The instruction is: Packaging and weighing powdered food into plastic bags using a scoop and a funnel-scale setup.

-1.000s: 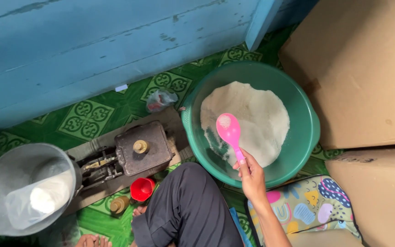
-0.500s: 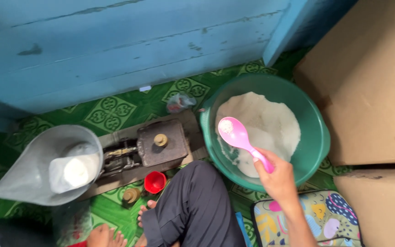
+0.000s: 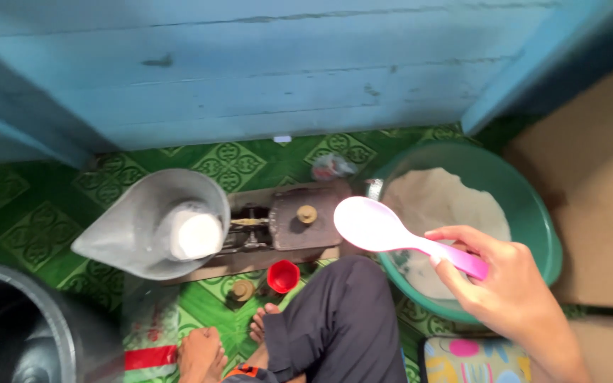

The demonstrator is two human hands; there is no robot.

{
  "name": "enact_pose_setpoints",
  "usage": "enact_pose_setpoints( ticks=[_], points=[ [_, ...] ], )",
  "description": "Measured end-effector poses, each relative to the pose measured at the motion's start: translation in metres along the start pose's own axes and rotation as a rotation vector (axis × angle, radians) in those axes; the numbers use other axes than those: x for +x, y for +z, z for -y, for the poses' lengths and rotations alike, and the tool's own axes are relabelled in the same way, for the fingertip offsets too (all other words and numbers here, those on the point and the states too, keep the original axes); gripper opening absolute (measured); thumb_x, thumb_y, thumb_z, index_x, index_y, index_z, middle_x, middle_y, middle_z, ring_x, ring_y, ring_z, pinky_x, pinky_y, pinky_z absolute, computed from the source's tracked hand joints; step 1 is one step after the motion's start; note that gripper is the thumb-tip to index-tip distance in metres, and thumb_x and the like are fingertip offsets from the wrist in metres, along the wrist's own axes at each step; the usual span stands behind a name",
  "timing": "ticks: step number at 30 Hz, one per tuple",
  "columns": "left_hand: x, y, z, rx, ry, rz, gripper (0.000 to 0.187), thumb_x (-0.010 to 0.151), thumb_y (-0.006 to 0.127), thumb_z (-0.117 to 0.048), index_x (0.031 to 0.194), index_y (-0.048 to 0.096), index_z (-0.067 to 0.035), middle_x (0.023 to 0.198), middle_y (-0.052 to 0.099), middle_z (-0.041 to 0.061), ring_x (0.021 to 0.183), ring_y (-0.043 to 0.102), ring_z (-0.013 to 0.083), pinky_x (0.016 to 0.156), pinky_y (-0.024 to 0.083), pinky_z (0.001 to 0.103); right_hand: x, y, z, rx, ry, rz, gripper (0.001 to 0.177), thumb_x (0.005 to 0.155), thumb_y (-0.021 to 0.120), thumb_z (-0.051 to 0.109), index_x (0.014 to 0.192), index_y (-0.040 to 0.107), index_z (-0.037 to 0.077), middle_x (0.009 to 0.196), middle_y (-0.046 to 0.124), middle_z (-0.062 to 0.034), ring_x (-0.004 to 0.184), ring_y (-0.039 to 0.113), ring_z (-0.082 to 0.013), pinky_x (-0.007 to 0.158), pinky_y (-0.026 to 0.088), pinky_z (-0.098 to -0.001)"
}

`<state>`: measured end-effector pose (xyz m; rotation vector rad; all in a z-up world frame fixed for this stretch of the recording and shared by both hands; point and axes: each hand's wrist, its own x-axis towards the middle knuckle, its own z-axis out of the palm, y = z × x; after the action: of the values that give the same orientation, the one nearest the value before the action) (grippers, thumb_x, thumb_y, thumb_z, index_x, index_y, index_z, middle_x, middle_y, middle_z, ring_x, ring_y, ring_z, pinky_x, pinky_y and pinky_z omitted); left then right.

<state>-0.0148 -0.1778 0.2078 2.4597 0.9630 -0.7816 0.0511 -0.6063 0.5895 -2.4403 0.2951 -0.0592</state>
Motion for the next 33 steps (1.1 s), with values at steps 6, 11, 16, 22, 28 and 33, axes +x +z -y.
enact_pose_setpoints(
  ticks=[6, 11, 16, 22, 28, 33],
  points=[
    [0.006, -0.009, 0.004, -0.043, 0.054, 0.018, 0.046, 0.088, 0.043, -0.039, 0.079, 0.077, -0.008, 0.080, 0.077, 0.008, 0.082, 0.070, 0.0343, 0.078, 0.055, 0.039, 0.007, 0.017, 0.068, -0.097, -0.094, 0.112, 0.031, 0.064, 0.075, 0.013, 0.095, 0.080, 0.017, 0.066, 0.079, 0.0019, 0.049, 0.061, -0.0147, 0.050, 0.051, -0.0281],
    [0.022, -0.003, 0.011, -0.054, 0.073, 0.009, 0.045, 0.085, 0.043, -0.037, 0.075, 0.075, -0.008, 0.080, 0.075, 0.012, 0.076, 0.067, 0.0365, 0.073, 0.054, 0.041, 0.012, 0.050, 0.118, -0.200, -0.126, 0.207, 0.028, 0.066, 0.076, 0.019, 0.093, 0.081, 0.023, 0.059, 0.079, 0.0020, 0.043, 0.061, -0.0149, 0.045, 0.051, -0.0300],
    [0.030, 0.003, 0.019, -0.077, 0.076, -0.015, 0.044, 0.084, 0.044, -0.038, 0.073, 0.073, -0.005, 0.077, 0.074, 0.012, 0.072, 0.068, 0.0363, 0.069, 0.054, 0.042, 0.015, 0.076, 0.170, -0.411, 0.007, 0.380, 0.026, 0.073, 0.070, 0.033, 0.097, 0.079, 0.034, 0.068, 0.081, 0.0065, 0.054, 0.066, -0.0163, 0.058, 0.054, -0.0285],
    [0.031, -0.001, 0.022, -0.119, 0.069, -0.005, 0.043, 0.084, 0.044, -0.039, 0.073, 0.072, -0.007, 0.076, 0.073, 0.011, 0.070, 0.067, 0.0343, 0.068, 0.054, 0.040, 0.018, 0.101, 0.208, -0.538, 0.038, 0.440, 0.027, 0.078, 0.065, 0.039, 0.102, 0.076, 0.037, 0.082, 0.082, 0.0102, 0.065, 0.072, -0.0185, 0.066, 0.057, -0.0303],
    [0.033, -0.001, 0.023, -0.124, 0.090, -0.018, 0.042, 0.085, 0.047, -0.037, 0.071, 0.070, -0.006, 0.074, 0.073, 0.011, 0.066, 0.066, 0.0338, 0.065, 0.053, 0.040, 0.018, 0.127, 0.208, -0.561, -0.118, 0.418, 0.027, 0.079, 0.061, 0.038, 0.102, 0.073, 0.037, 0.087, 0.079, 0.0136, 0.071, 0.072, -0.0238, 0.065, 0.056, -0.0358],
    [0.030, -0.007, 0.023, -0.133, 0.102, -0.012, 0.041, 0.086, 0.047, -0.036, 0.069, 0.070, -0.005, 0.074, 0.072, 0.012, 0.065, 0.065, 0.0340, 0.066, 0.052, 0.040, 0.017, 0.145, 0.200, -0.530, -0.275, 0.391, 0.024, 0.079, 0.061, 0.037, 0.099, 0.074, 0.036, 0.086, 0.078, 0.0122, 0.071, 0.070, -0.0273, 0.062, 0.055, -0.0415]
  ],
)
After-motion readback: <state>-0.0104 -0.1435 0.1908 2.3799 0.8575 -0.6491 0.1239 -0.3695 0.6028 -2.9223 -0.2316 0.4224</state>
